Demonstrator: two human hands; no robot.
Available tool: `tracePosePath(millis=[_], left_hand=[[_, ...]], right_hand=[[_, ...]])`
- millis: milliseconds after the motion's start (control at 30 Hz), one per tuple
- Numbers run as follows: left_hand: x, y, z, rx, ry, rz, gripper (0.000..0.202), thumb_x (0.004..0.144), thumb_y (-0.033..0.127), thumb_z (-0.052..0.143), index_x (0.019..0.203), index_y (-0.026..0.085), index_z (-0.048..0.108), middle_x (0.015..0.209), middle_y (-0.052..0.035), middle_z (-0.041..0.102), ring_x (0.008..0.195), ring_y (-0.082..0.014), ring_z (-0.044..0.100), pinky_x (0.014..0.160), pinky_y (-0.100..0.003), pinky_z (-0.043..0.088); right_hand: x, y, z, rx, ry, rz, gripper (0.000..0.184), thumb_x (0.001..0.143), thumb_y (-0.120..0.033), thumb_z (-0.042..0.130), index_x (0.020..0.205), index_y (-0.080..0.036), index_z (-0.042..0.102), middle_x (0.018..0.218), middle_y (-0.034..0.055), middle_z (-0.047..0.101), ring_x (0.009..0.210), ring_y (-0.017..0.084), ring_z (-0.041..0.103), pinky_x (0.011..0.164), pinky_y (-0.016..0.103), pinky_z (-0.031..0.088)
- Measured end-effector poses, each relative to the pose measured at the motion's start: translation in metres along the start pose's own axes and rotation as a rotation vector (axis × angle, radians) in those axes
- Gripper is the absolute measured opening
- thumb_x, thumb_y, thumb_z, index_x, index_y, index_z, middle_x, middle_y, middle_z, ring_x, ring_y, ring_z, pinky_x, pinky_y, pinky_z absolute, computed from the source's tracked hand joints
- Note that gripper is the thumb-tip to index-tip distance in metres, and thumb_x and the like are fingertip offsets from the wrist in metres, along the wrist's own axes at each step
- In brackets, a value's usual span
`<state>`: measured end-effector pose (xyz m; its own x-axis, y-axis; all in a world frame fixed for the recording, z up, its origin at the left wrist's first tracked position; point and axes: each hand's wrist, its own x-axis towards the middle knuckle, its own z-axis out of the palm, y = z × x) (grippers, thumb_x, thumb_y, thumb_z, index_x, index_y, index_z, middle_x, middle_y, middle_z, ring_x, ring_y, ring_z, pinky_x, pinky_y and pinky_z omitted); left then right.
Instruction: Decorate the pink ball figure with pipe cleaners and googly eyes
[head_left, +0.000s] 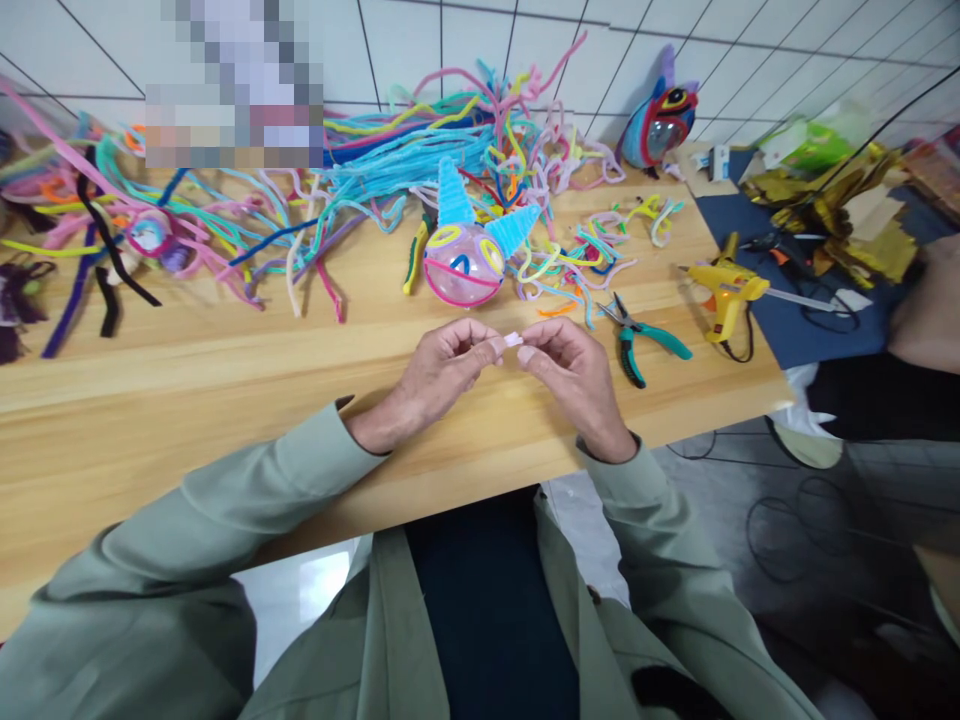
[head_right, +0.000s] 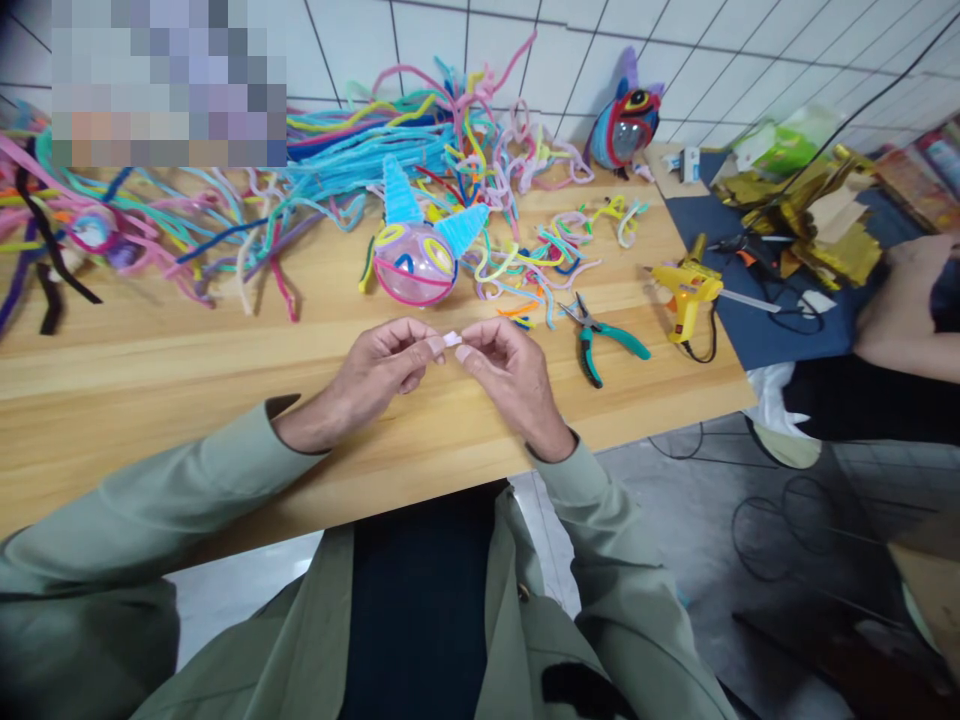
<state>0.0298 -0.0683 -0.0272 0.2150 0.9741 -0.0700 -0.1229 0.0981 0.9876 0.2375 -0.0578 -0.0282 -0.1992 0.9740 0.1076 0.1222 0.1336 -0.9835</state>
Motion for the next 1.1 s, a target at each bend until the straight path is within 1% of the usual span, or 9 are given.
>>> tracePosePath(millis=[100, 233, 333, 400, 567, 700, 867, 967, 1100], left_hand=[[-0.001, 0.000, 0.001, 0.021, 0.002, 0.022, 0.041, 0.090, 0.057, 0.088, 0.085, 0.020, 0.072, 0.071, 0.0026, 0.061, 0.056, -0.0088, 0.039, 0.051, -0.026, 0.032], [-0.002, -0.001, 0.002, -0.020, 0.006, -0.013, 0.038, 0.090, 0.054, 0.087, 0.085, 0.020, 0.071, 0.066, 0.0041, 0.056, 0.054, -0.0087, 0.039, 0.051, -0.026, 0.029], [-0.001, -0.001, 0.001, -0.061, -0.022, -0.057, 0.037, 0.089, 0.053, 0.087, 0.085, 0.020, 0.071, 0.071, 0.0024, 0.061, 0.053, -0.0079, 0.038, 0.051, -0.026, 0.028], [-0.001, 0.000, -0.001, -0.050, -0.046, -0.056, 0.039, 0.089, 0.055, 0.087, 0.084, 0.019, 0.072, 0.074, 0.0010, 0.064, 0.054, -0.0078, 0.039, 0.051, -0.026, 0.029], [-0.002, 0.005, -0.002, 0.090, -0.031, 0.037, 0.039, 0.092, 0.054, 0.086, 0.081, 0.020, 0.071, 0.069, 0.0021, 0.059, 0.060, -0.0110, 0.045, 0.058, -0.028, 0.036], [-0.004, 0.004, 0.001, 0.081, -0.039, 0.064, 0.039, 0.094, 0.055, 0.086, 0.083, 0.020, 0.072, 0.071, 0.0012, 0.062, 0.065, -0.0122, 0.051, 0.061, -0.027, 0.041], [-0.004, -0.002, 0.005, 0.031, -0.059, 0.058, 0.045, 0.092, 0.061, 0.088, 0.094, 0.018, 0.075, 0.083, -0.0017, 0.071, 0.070, -0.0120, 0.056, 0.066, -0.026, 0.047], [-0.005, -0.006, 0.005, 0.069, -0.041, 0.120, 0.039, 0.096, 0.056, 0.083, 0.093, 0.018, 0.074, 0.087, -0.0030, 0.074, 0.076, -0.0137, 0.061, 0.071, -0.026, 0.050], [-0.006, -0.010, 0.004, 0.148, -0.002, 0.185, 0.030, 0.099, 0.047, 0.079, 0.091, 0.019, 0.073, 0.088, -0.0024, 0.075, 0.079, -0.0142, 0.062, 0.074, -0.027, 0.050]], right_hand=[[-0.001, -0.002, 0.005, -0.052, 0.008, -0.004, 0.024, 0.096, -0.046, 0.084, 0.093, -0.025, 0.075, 0.085, -0.0011, 0.076, 0.077, 0.015, 0.067, 0.076, 0.032, 0.058], [-0.002, -0.002, 0.010, -0.100, 0.050, -0.034, 0.020, 0.095, -0.041, 0.081, 0.086, -0.025, 0.072, 0.080, -0.0018, 0.073, 0.072, 0.014, 0.062, 0.069, 0.031, 0.053], [-0.003, -0.002, 0.010, -0.127, 0.057, -0.054, 0.015, 0.093, -0.035, 0.079, 0.085, -0.025, 0.072, 0.078, -0.0026, 0.073, 0.069, 0.014, 0.061, 0.070, 0.032, 0.053], [-0.002, -0.002, 0.008, -0.131, 0.037, -0.057, 0.014, 0.093, -0.035, 0.079, 0.086, -0.025, 0.072, 0.078, -0.0028, 0.073, 0.070, 0.014, 0.062, 0.070, 0.032, 0.054], [0.000, -0.004, 0.003, -0.096, -0.003, -0.043, 0.018, 0.093, -0.041, 0.083, 0.096, -0.026, 0.074, 0.090, -0.0009, 0.078, 0.081, 0.016, 0.069, 0.073, 0.032, 0.057], [-0.001, -0.004, 0.006, -0.127, 0.020, -0.061, 0.020, 0.095, -0.041, 0.081, 0.086, -0.026, 0.072, 0.082, -0.0019, 0.074, 0.074, 0.016, 0.064, 0.070, 0.032, 0.054], [-0.005, -0.001, 0.013, -0.068, 0.085, -0.055, 0.015, 0.094, -0.036, 0.078, 0.084, -0.026, 0.073, 0.078, -0.0022, 0.073, 0.071, 0.016, 0.062, 0.066, 0.032, 0.050], [-0.005, -0.001, 0.015, -0.042, 0.091, -0.045, 0.013, 0.092, -0.033, 0.078, 0.082, -0.026, 0.073, 0.076, -0.0029, 0.072, 0.069, 0.015, 0.060, 0.065, 0.031, 0.049], [-0.002, -0.001, 0.018, -0.025, 0.127, -0.054, 0.011, 0.091, -0.028, 0.077, 0.081, -0.026, 0.073, 0.075, -0.0034, 0.072, 0.069, 0.015, 0.061, 0.066, 0.031, 0.049]])
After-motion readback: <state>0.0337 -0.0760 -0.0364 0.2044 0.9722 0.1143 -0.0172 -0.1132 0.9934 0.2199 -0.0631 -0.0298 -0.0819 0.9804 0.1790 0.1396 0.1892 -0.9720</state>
